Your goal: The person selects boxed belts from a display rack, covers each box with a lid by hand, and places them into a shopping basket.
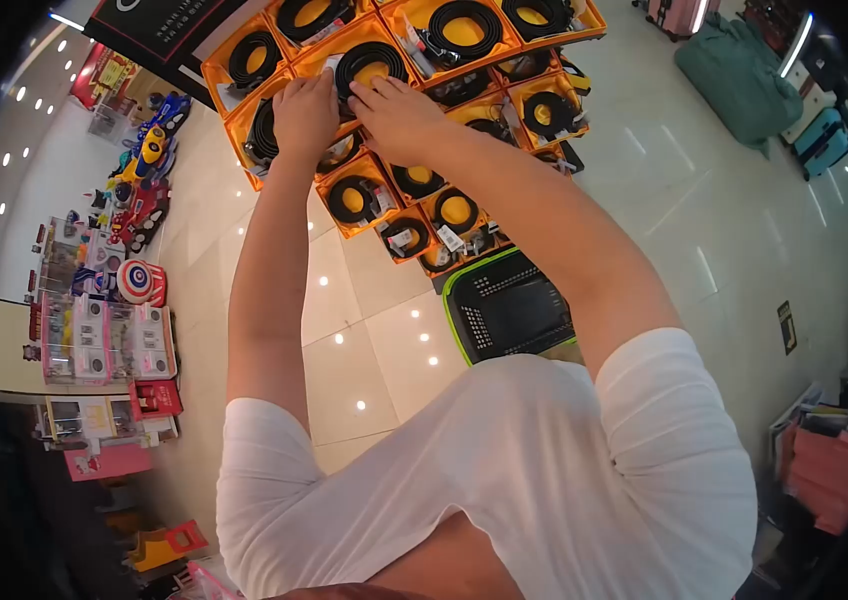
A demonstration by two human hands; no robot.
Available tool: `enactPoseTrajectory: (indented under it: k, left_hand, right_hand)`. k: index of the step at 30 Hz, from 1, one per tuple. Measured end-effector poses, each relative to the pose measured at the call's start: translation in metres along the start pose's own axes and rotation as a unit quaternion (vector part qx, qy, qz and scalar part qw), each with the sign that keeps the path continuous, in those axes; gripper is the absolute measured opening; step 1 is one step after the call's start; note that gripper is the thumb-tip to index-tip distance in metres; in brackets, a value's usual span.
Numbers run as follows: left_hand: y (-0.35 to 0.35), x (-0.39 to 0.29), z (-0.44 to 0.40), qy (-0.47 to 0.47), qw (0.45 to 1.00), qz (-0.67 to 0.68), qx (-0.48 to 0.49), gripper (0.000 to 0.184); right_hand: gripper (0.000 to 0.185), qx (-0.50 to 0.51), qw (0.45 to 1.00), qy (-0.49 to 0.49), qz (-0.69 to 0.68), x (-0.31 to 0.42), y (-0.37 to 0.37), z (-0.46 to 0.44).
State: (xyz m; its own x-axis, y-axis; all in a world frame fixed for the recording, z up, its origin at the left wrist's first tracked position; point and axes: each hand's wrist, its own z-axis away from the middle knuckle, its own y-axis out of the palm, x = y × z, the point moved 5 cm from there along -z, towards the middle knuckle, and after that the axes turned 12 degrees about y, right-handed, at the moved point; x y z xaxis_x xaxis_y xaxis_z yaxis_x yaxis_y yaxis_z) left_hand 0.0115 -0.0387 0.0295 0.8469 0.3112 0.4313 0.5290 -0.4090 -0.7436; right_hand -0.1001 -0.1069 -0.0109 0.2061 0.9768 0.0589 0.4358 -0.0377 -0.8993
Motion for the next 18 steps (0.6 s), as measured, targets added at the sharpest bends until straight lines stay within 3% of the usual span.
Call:
enactPoseTrajectory:
  k: [8, 13, 18]
  left_hand:
    - [-0.009, -0.014, 0.005, -0.012, 0.997, 0.014, -0.078, 0.035]
    - [-0.004, -0.012, 0.005, -0.012, 0.998, 0.015, -0.059, 0.034]
    - [-0.003, -0.016, 0.007, -0.024, 0.997, 0.021, -0.067, 0.034]
  right_hand:
    - [0.054, -0.076, 0.997, -0.018, 0.006, -0.014, -0.004, 0.027]
    - [0.054, -0.105, 0.992, -0.051, -0.056, 0.002, -0.032, 0.064]
    - [0.041, -0.039, 0.992, -0.033, -0.118, -0.025, -0.013, 0.145]
